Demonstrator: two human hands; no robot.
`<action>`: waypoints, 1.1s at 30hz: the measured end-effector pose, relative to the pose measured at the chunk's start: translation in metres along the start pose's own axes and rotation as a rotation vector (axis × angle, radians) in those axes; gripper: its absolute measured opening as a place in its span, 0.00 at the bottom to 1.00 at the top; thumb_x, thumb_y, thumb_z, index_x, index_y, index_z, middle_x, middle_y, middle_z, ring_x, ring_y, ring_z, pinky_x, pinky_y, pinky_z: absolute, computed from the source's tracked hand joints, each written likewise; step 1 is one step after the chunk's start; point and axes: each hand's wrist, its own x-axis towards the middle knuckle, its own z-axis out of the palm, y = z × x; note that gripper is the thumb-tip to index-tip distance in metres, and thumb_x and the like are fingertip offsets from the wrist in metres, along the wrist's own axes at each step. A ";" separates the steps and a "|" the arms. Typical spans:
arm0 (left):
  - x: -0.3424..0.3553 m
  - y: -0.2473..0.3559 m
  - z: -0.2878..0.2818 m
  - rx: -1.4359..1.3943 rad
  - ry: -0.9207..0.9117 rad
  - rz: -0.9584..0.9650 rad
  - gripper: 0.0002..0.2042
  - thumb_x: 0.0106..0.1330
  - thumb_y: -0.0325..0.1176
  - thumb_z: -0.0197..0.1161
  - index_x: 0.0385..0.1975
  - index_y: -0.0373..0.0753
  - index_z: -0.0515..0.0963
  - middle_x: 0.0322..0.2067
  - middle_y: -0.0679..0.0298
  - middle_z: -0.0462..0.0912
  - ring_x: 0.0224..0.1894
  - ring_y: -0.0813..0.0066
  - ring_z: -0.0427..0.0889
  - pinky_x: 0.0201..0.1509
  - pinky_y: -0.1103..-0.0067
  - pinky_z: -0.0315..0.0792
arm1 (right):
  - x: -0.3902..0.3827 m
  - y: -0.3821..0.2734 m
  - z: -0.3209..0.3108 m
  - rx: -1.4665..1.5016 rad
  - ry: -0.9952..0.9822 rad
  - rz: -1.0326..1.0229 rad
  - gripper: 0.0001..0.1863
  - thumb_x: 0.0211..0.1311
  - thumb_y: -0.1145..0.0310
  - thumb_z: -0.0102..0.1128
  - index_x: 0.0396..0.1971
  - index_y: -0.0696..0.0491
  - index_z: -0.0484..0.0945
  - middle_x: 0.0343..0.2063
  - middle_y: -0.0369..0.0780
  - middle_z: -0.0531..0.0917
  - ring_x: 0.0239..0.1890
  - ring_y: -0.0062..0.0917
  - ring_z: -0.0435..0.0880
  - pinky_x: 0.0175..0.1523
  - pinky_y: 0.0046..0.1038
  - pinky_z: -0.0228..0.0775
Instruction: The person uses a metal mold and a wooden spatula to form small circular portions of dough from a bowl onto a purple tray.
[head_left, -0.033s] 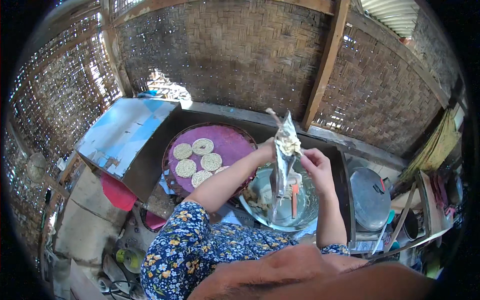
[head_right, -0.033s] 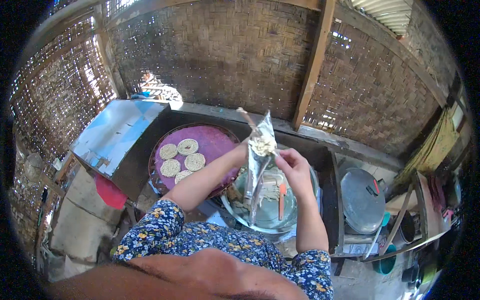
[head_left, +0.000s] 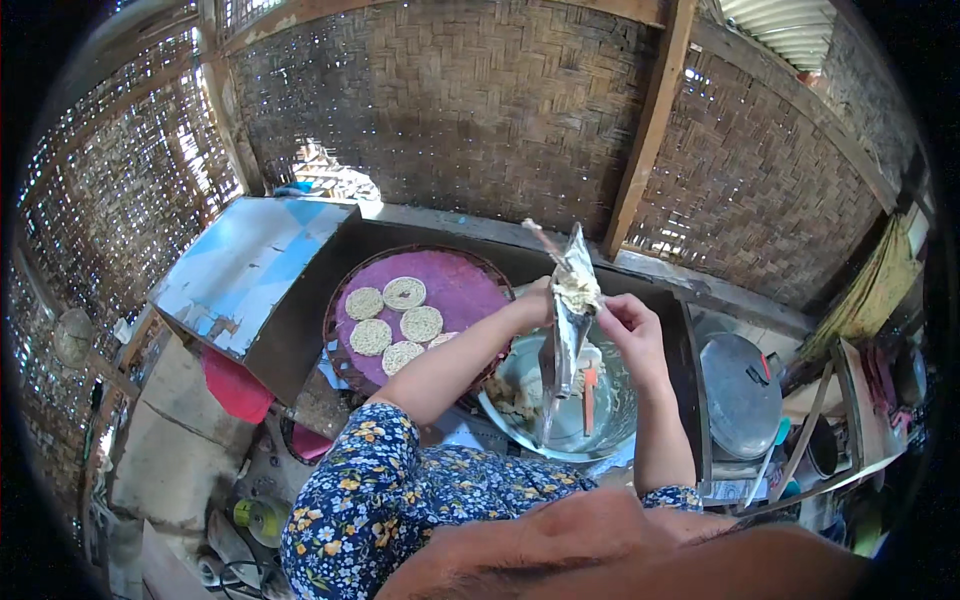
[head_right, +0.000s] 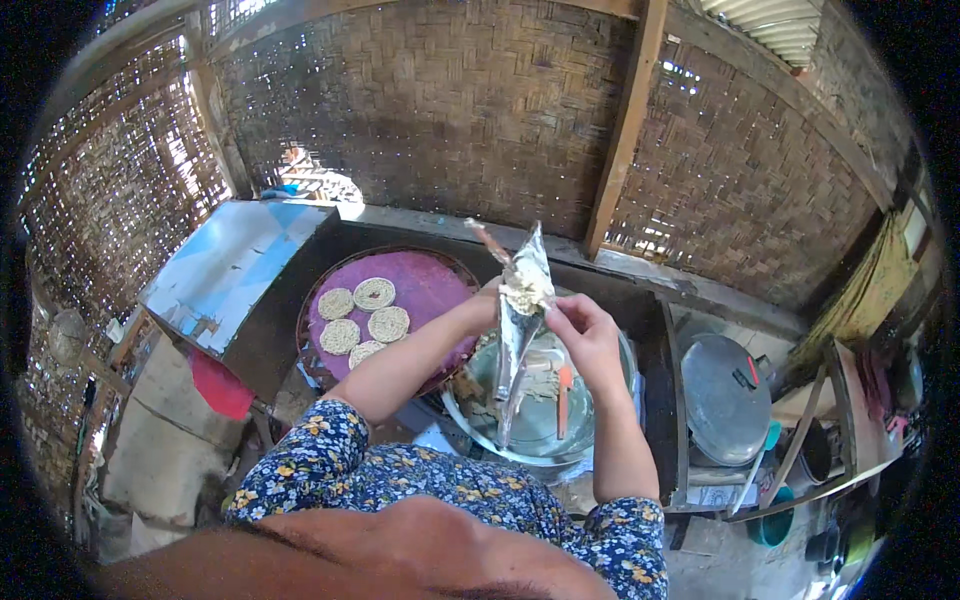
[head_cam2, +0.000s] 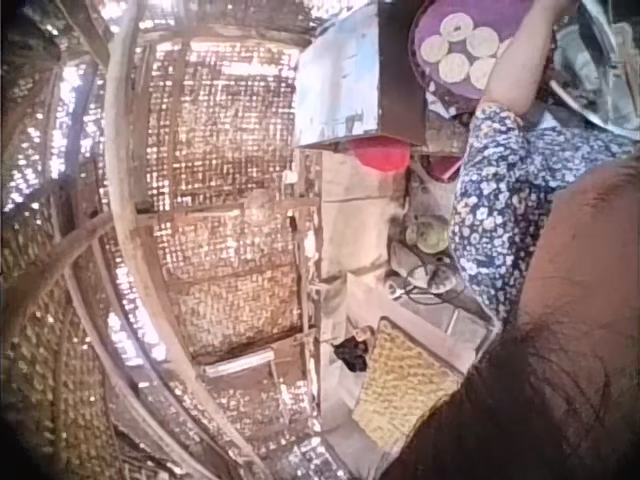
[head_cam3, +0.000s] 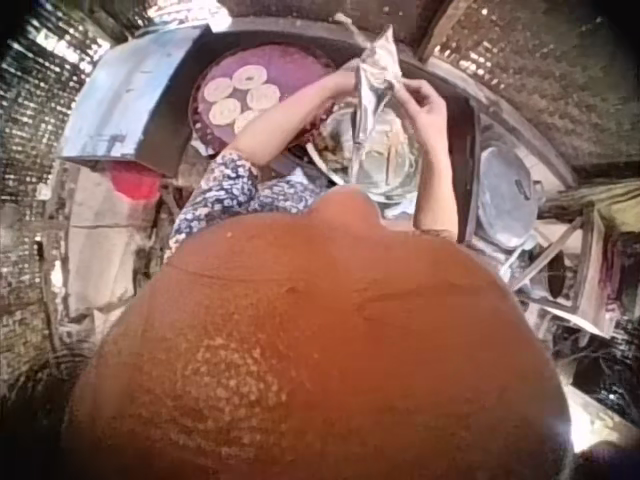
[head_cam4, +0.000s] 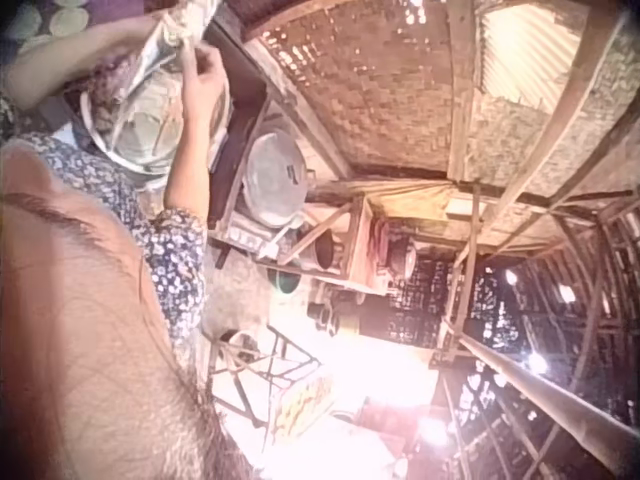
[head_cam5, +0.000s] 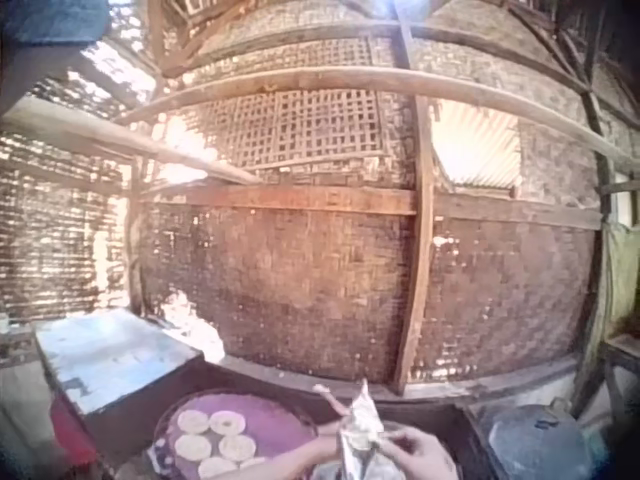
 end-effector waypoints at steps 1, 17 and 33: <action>-0.001 -0.005 -0.002 0.001 -0.003 -0.001 0.12 0.55 0.24 0.55 0.40 0.38 0.71 0.37 0.64 0.75 0.40 0.77 0.73 0.41 0.78 0.72 | -0.001 0.006 -0.002 0.001 0.002 0.001 0.11 0.50 0.68 0.59 0.31 0.59 0.75 0.23 0.33 0.77 0.27 0.12 0.72 0.33 0.15 0.64; -0.001 -0.025 -0.035 -0.466 0.092 0.085 0.13 0.54 0.29 0.56 0.40 0.38 0.74 0.39 0.64 0.77 0.41 0.75 0.75 0.45 0.78 0.68 | -0.010 0.029 -0.008 -0.697 0.294 -0.436 0.10 0.42 0.68 0.65 0.23 0.57 0.76 0.15 0.38 0.75 0.16 0.21 0.74 0.23 0.19 0.65; 0.009 -0.046 -0.050 -0.685 0.126 -0.121 0.11 0.53 0.25 0.56 0.38 0.37 0.74 0.36 0.66 0.77 0.37 0.76 0.76 0.44 0.79 0.68 | -0.025 0.036 -0.015 -0.386 0.113 -0.247 0.12 0.43 0.64 0.65 0.24 0.57 0.78 0.18 0.38 0.78 0.18 0.17 0.74 0.25 0.20 0.66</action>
